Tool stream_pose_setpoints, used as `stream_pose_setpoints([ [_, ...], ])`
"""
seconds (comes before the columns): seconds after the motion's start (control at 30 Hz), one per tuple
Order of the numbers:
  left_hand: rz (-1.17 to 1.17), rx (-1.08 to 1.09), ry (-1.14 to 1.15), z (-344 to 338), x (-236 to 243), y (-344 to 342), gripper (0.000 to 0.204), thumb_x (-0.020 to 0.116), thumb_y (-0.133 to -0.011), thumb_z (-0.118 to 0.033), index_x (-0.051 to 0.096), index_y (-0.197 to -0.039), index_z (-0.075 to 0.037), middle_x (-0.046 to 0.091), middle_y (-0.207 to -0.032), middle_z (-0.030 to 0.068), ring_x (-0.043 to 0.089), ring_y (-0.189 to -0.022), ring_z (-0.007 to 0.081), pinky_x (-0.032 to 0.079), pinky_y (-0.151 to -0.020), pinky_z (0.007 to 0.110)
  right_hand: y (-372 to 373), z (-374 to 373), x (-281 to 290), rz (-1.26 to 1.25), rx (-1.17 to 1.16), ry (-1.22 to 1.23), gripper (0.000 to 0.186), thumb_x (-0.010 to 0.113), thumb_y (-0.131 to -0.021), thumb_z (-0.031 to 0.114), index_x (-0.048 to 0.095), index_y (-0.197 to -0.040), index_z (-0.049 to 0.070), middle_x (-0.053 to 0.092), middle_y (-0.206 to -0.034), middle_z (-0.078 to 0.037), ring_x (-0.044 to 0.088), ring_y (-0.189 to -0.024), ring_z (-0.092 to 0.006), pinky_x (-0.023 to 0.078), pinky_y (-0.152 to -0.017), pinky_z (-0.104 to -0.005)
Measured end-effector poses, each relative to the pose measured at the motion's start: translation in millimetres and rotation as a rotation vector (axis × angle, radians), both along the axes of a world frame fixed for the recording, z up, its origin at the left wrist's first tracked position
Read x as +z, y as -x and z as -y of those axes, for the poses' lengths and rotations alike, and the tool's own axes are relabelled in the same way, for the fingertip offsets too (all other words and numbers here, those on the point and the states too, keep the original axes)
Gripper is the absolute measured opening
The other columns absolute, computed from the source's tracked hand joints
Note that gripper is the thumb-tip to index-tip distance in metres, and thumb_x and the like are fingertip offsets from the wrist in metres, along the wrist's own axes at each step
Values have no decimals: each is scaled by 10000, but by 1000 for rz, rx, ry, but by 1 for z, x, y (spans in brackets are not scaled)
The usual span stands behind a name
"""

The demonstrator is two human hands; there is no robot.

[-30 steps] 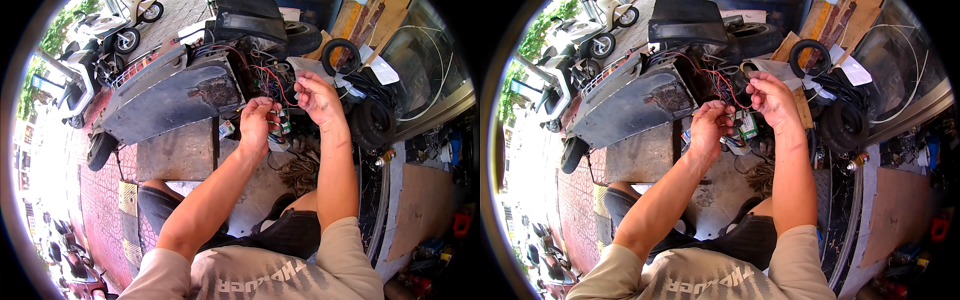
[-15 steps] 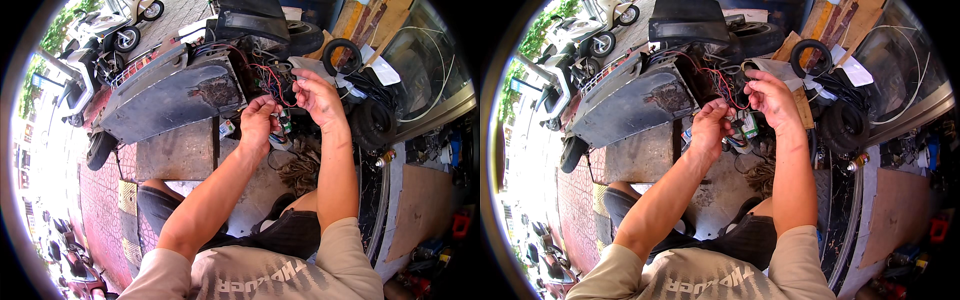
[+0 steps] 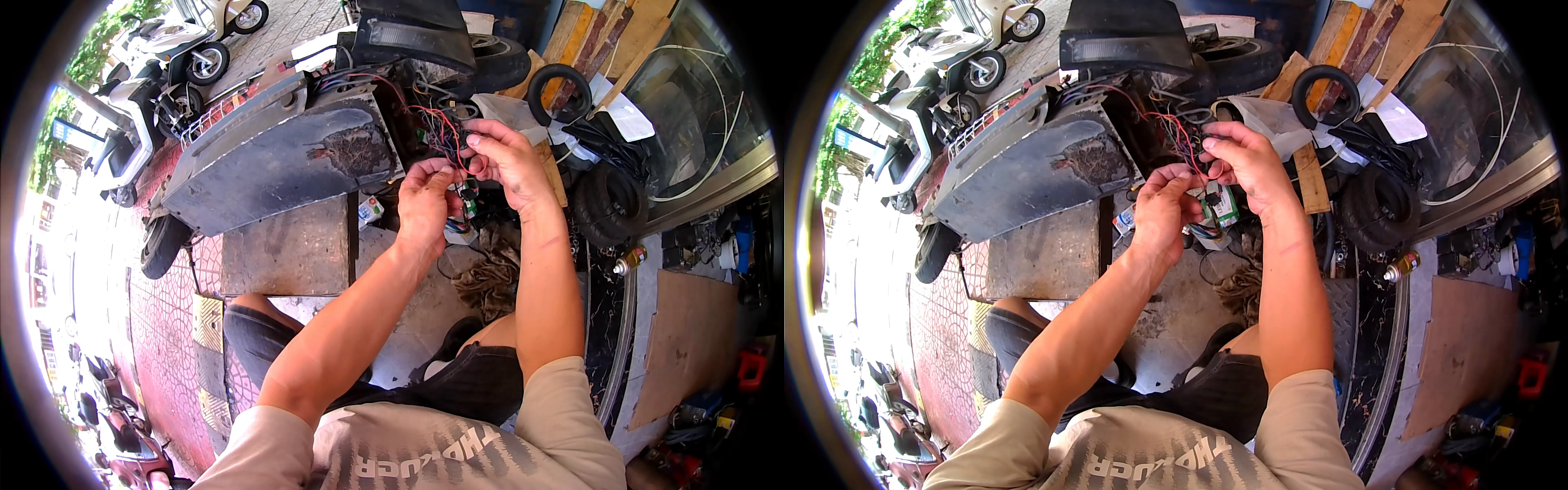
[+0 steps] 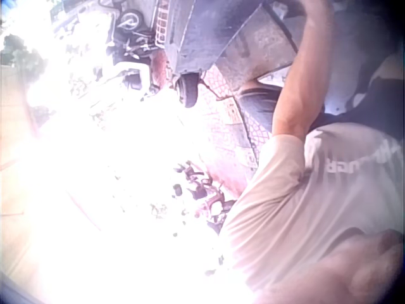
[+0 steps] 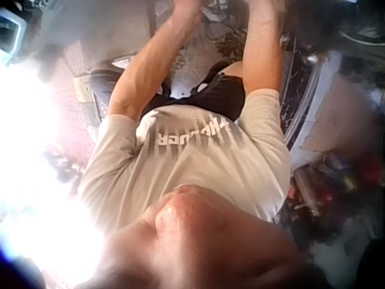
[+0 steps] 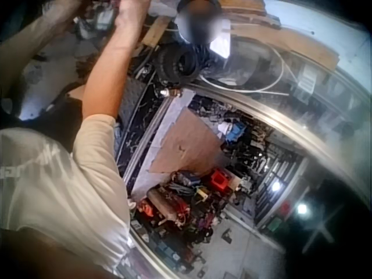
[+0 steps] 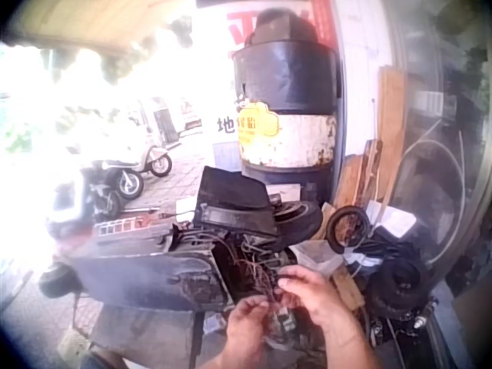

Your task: The person manipulates internal wiring and components of an electric scooter, connecting wires and replacing a plastic cover piece by hand.

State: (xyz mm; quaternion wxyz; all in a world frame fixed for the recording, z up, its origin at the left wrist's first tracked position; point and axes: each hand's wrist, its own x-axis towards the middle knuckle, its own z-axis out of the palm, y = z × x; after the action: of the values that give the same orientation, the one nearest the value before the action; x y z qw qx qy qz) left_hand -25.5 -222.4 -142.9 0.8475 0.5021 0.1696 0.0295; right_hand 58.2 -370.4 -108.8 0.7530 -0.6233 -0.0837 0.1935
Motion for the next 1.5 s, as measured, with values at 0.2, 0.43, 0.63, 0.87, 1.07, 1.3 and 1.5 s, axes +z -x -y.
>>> stream_pose_setpoints([
  [0.2,35,-45,-103,5,17,6,261,578,-1069,-163,576,-1302,-45,727,-1204,96,648,-708,114,530,-619,276,-7,-2,-11,17,-86,-112,330,646,-991,142,652,-1301,28,734,-1002,-64,724,-873,-165,564,-780,-303],
  [0.43,63,-40,-280,1,33,3,498,574,-1065,-159,401,-1515,-34,681,-1285,109,664,-790,135,538,-652,284,-14,1,-19,-47,-110,-178,299,617,-996,117,658,-1280,30,732,-965,-68,729,-839,-191,575,-785,-323],
  [0.63,93,-40,-134,-9,49,-10,762,576,-1056,-134,133,-1675,-112,686,-1115,97,656,-762,151,560,-633,323,-17,4,-21,-45,-164,-177,268,602,-991,113,660,-1236,24,736,-943,-80,722,-804,-195,573,-748,-319],
  [0.87,203,-64,8,-11,50,-10,809,555,-1055,-97,70,-1697,-187,688,-1072,93,653,-747,154,570,-651,332,-17,5,-20,-59,-170,-170,270,606,-988,125,661,-1233,25,741,-951,-78,728,-816,-194,568,-754,-319],
  [1.07,216,-93,-163,-15,48,1,766,552,-1064,-104,113,-1692,-130,698,-1141,118,654,-748,141,575,-664,309,-17,6,-19,-67,-191,-171,273,604,-985,122,658,-1232,19,743,-949,-88,733,-812,-200,570,-756,-320],
  [1.3,167,-42,-418,-12,67,0,789,546,-1065,-97,81,-1701,-141,682,-1192,139,662,-751,139,572,-637,292,-21,8,-16,-104,-245,-224,248,601,-979,103,663,-1202,15,738,-923,-96,731,-785,-205,585,-723,-319],
  [1.5,77,-105,-559,-23,77,-14,713,541,-1049,-109,176,-1660,-70,683,-1171,157,674,-756,158,562,-638,291,-23,16,-15,-94,-287,-230,221,604,-976,113,667,-1170,27,745,-910,-97,737,-778,-214,584,-718,-324],
])
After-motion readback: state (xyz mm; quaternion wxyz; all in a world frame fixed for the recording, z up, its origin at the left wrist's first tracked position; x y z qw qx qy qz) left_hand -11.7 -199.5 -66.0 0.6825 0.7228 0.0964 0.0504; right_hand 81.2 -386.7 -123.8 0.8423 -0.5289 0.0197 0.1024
